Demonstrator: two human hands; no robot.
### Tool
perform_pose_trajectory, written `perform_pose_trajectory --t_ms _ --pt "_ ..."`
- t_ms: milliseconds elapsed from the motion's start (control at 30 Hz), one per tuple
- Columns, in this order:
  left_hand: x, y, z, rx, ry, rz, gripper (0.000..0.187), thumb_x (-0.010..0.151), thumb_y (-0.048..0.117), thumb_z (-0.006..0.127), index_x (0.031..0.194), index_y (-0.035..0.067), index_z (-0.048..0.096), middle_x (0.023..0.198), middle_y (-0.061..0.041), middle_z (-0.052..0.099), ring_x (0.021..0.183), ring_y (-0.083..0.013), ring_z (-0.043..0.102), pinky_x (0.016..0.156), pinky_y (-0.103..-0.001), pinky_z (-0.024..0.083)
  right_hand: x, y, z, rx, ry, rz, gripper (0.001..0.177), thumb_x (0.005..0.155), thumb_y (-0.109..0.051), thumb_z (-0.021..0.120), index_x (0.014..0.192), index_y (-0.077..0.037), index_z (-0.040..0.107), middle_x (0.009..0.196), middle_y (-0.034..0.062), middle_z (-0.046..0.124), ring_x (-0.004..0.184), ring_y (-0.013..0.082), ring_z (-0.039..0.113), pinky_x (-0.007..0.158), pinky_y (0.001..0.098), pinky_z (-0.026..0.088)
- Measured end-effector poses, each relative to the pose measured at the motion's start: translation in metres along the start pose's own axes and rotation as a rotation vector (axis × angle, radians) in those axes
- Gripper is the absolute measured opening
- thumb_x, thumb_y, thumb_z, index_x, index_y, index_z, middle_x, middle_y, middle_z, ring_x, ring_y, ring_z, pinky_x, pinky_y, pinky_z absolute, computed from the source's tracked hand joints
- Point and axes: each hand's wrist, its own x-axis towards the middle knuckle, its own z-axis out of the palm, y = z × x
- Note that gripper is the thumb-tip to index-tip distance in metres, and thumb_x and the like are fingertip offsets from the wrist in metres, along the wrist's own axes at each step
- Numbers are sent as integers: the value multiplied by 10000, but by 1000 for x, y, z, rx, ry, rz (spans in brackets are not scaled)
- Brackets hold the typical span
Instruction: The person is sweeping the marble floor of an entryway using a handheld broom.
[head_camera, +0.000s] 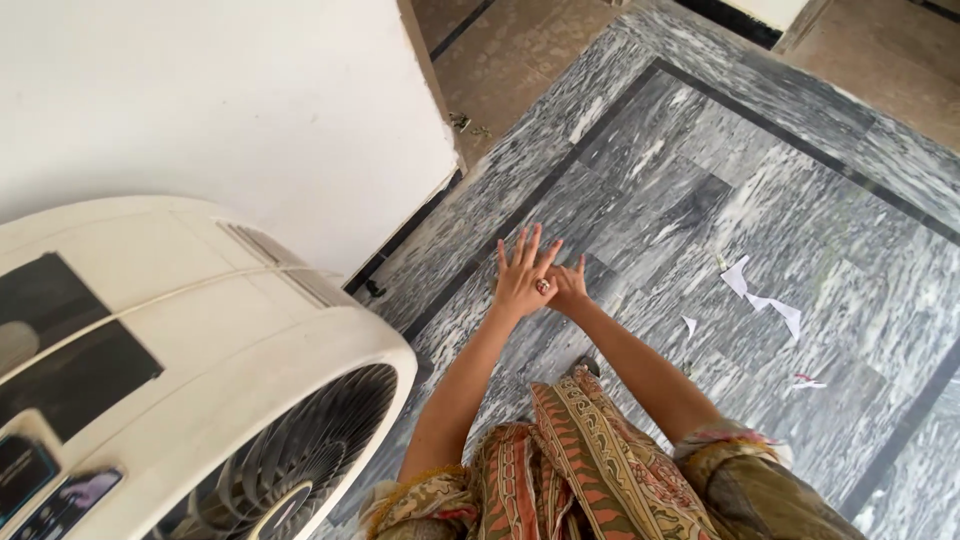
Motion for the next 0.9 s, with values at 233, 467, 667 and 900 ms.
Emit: perform_pose_trajectory --t_ms 233,467,667,900 --pt "59 38 -34 -109 46 12 865 855 363 631 1636 364 260 1738 -172 80 1582 -444 167 1180 -789 110 -27 16 -123 -198 -219 194 418 941 -559 626 1112 -201 756 1135 60 770 1199 309 678 1209 767 60" --pt "132 52 -138 -107 134 20 948 813 339 665 1634 414 197 1735 -174 -44 1588 -475 31 1181 -807 66 3 7 -202 80 243 10 372 870 -450 662 1103 -168 727 1103 61 760 1077 288 713 1183 798 92" --pt "163 38 -166 54 168 124 1012 771 367 740 1617 442 190 1722 -118 -44 1593 -411 19 1212 -791 62 48 -11 -220 51 413 -108 530 770 -418 739 1216 -139 680 1162 76 733 1213 284 637 1131 808 63" --pt "139 7 -18 155 24 31 936 797 372 708 1613 396 250 1723 -146 -20 1580 -439 86 1187 -796 93 107 78 -34 83 252 -91 668 800 -418 744 1407 -171 616 1231 173 689 1183 363 617 1119 746 150"
